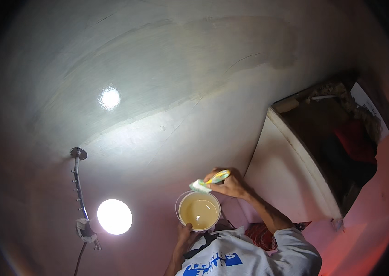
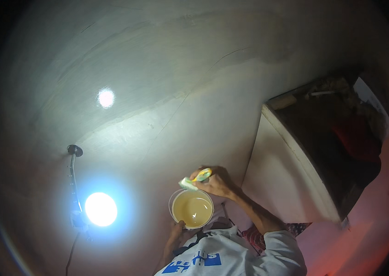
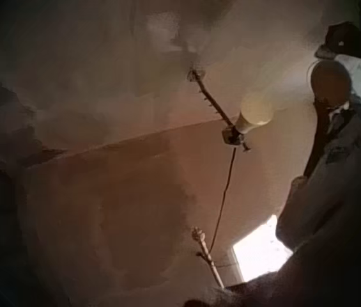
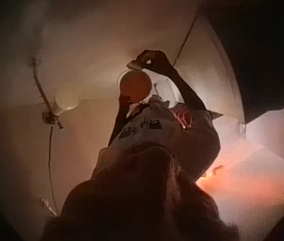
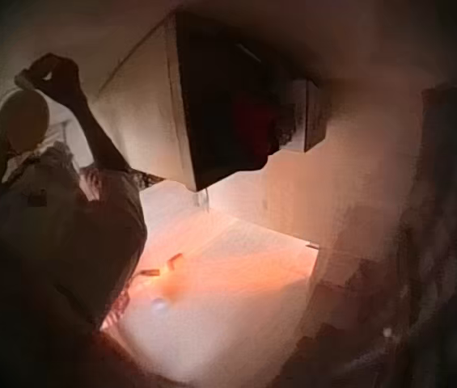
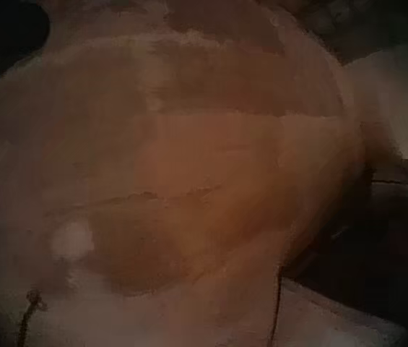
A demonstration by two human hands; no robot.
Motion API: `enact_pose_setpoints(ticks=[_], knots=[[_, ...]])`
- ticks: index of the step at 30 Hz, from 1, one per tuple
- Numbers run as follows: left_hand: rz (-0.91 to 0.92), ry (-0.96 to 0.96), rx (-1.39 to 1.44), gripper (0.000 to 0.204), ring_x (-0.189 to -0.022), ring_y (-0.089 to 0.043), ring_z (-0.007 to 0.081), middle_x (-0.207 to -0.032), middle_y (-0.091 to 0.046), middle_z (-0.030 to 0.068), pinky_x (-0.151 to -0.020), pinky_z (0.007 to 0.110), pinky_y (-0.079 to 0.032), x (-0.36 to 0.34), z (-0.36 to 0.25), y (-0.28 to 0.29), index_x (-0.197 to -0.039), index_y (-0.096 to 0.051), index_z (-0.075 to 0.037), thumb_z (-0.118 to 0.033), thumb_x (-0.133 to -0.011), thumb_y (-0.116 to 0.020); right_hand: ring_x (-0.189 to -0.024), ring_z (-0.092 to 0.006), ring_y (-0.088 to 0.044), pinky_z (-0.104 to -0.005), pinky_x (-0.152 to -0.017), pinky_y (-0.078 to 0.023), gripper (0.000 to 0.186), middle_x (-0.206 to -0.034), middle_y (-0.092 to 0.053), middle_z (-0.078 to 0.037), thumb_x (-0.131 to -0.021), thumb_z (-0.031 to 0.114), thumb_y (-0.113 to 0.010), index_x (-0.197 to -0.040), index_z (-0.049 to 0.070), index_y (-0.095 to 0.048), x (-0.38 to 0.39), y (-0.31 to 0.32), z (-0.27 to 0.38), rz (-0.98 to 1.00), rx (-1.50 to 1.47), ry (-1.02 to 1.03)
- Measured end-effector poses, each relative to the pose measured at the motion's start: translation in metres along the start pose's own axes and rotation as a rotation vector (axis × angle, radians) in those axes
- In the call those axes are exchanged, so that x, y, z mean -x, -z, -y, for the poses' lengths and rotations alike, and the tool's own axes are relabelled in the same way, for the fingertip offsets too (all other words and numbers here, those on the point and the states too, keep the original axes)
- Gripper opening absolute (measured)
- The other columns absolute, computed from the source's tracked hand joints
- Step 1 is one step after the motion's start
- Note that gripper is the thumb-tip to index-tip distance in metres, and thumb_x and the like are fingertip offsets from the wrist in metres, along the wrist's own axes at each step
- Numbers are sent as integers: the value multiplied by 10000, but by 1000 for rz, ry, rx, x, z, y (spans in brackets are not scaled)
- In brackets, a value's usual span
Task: The person sits on the floor and paints a ceiling with a brush, repeatedly dipping the brush into a bucket of paint and applying it to the ceiling surface.
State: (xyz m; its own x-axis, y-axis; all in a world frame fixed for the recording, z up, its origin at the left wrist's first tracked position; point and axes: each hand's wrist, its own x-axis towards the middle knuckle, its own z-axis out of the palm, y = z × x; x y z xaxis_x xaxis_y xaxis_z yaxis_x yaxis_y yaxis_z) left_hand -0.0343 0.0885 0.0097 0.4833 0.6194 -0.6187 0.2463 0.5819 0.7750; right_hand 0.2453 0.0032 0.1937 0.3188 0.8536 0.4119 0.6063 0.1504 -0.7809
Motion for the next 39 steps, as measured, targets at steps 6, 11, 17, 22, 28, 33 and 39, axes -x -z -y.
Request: enact_pose_setpoints(ticks=[6,11,17,22,28,33,39], knots=[[206,8,208,443,-994,-685,331,-1200,-604,210,-727,433,-621,-35,34,6,-1330,-448,34,-13,-895,-520,-776,-342,-694,-429,-708,-545,270,-835,-715,-149,-741,295,-709,-905,83,-740,46,-110,-80,479,337,-207],[166,82,-37,392,-1033,-668,383,-1243,-551,296,-826,452,-638,-15,2,-7,-1332,-403,93,-58,-972,-448,-782,-354,-693,-468,-734,-537,295,-807,-708,-189,-734,317,-722,-854,48,-727,53,-152,-128,695,365,-238],[209,-35,48,464,-1029,-658,327,-1255,-567,231,-789,467,-609,-15,12,-2,-1394,-397,-15,-104,-960,-533,-845,-374,-701,-471,-766,-544,267,-883,-717,-215,-723,232,-725,-890,24,-726,61,-181,-143,830,438,-276],[175,-216,-178,471,-1014,-661,327,-1259,-572,222,-776,467,-597,-8,-1,-10,-1396,-410,-24,-98,-949,-538,-808,-359,-712,-471,-726,-552,195,-847,-715,-210,-726,158,-697,-841,4,-728,61,-168,-128,573,490,-181],[217,-159,-86,484,-1028,-661,328,-1279,-552,221,-797,431,-606,-18,13,0,-1405,-389,-16,-94,-946,-520,-781,-341,-705,-473,-730,-555,187,-831,-713,-185,-792,145,-628,-919,79,-749,62,-161,-133,284,410,-10],[191,-174,-49,508,-1107,-635,346,-1300,-539,232,-820,451,-605,-16,3,-8,-1414,-382,-12,-133,-950,-551,-803,-340,-704,-467,-717,-555,226,-902,-727,-157,-790,110,-631,-981,94,-750,77,-169,-134,469,422,-6],[171,-103,27,470,-1055,-651,353,-1259,-562,220,-793,489,-609,-22,10,-5,-1375,-409,-12,-127,-947,-565,-781,-336,-697,-455,-687,-547,241,-841,-708,-144,-800,80,-600,-997,100,-738,91,-187,-147,472,481,43]])
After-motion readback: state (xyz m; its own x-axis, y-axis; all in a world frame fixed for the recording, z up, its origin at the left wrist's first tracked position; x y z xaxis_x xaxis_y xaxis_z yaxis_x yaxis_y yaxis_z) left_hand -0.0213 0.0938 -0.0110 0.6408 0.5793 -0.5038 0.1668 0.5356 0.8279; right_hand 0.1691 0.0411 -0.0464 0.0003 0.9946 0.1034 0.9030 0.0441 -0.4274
